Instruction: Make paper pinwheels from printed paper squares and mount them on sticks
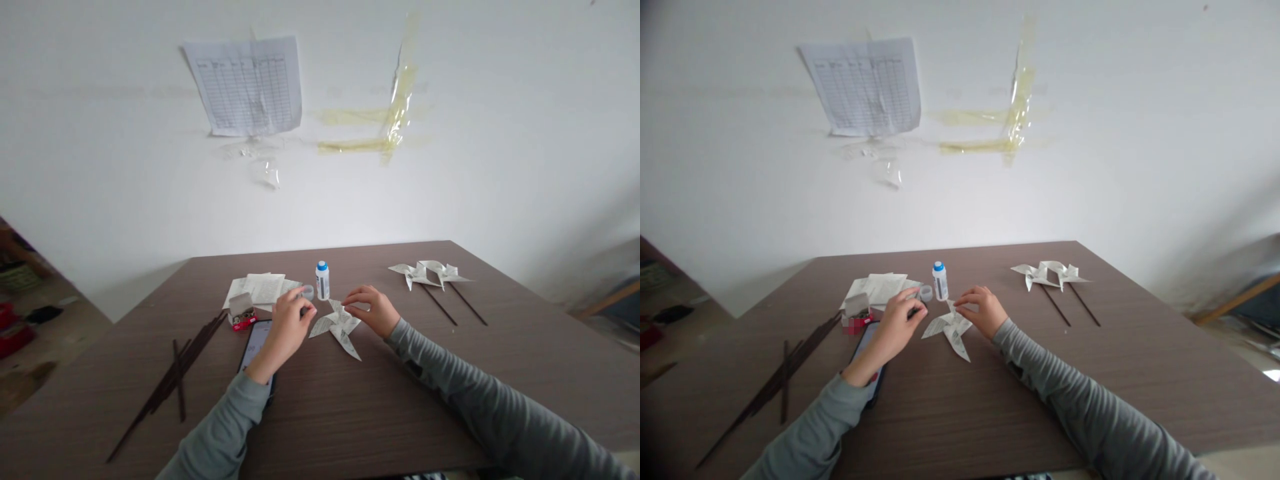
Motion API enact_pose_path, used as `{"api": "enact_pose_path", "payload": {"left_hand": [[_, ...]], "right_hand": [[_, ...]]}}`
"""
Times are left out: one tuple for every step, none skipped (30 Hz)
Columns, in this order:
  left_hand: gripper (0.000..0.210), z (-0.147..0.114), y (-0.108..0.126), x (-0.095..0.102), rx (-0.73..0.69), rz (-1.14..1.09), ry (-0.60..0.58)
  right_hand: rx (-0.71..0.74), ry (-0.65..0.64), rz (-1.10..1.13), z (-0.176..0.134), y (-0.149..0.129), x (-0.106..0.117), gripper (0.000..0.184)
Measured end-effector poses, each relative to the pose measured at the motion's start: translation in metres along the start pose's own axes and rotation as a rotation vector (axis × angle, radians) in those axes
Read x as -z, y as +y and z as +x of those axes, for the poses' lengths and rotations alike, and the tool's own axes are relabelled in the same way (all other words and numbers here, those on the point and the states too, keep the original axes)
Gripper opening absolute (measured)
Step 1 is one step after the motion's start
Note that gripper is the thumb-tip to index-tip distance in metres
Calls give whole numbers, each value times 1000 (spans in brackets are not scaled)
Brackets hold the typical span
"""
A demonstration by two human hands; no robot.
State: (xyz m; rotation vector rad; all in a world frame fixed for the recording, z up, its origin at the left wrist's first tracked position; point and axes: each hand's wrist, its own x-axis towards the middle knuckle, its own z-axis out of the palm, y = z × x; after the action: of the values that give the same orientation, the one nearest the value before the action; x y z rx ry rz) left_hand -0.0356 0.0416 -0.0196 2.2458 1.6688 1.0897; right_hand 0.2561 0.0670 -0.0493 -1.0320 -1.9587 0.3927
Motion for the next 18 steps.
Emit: {"api": "enact_pose_path", "payload": {"left_hand": [[26, -2, 6, -7, -8, -19, 0], [26, -4, 12, -14, -10, -29, -1], [26, -6, 17, -19, -11, -38, -8], [25, -9, 21, -24, -12, -48, -15], [26, -11, 25, -28, -11, -58, -24], [26, -13, 28, -32, -9, -69, -30], [25, -15, 30, -35, -11, -80, -30], [25, -17, 30, -38, -12, -88, -24], [25, -18, 30, -40, -13, -93, -12], [24, -20, 29, -42, -14, -98, 4], [24, -21, 27, -44, -17, -103, 19], [24, -21, 25, -46, -20, -107, 32], [24, -22, 23, -47, -25, -112, 41], [24, -22, 22, -49, -33, -117, 44], [23, -22, 20, -50, -41, -123, 45], [23, -22, 19, -51, -51, -129, 44], [22, -22, 18, -51, -60, -136, 44], [22, -22, 17, -51, -67, -141, 47]], "right_hand": [[-6, 2, 20, 1, -2, -4, 9], [-13, 6, 38, 2, -3, -8, 8], [-22, 8, 55, 1, -4, -12, 7], [-30, 4, 70, 0, -4, -14, 6], [-40, 4, 81, -2, -4, -17, 5], [-51, 3, 90, -4, -4, -18, 5], [-64, 3, 95, -6, -3, -20, 6], [-77, 5, 99, -8, -3, -21, 8], [-89, 5, 102, -10, -3, -21, 9], [-99, 3, 106, -12, -2, -22, 11], [-106, -2, 114, -13, -2, -22, 12], [-109, -9, 124, -14, -2, -23, 13], [-107, -15, 137, -15, -2, -24, 14], [-103, -19, 151, -15, -2, -25, 14], [-97, -21, 164, -16, -2, -26, 14], [-91, -22, 172, -16, -2, -27, 13], [-85, -21, 175, -16, -1, -27, 12], [-80, -21, 172, -16, -1, -28, 12]]}}
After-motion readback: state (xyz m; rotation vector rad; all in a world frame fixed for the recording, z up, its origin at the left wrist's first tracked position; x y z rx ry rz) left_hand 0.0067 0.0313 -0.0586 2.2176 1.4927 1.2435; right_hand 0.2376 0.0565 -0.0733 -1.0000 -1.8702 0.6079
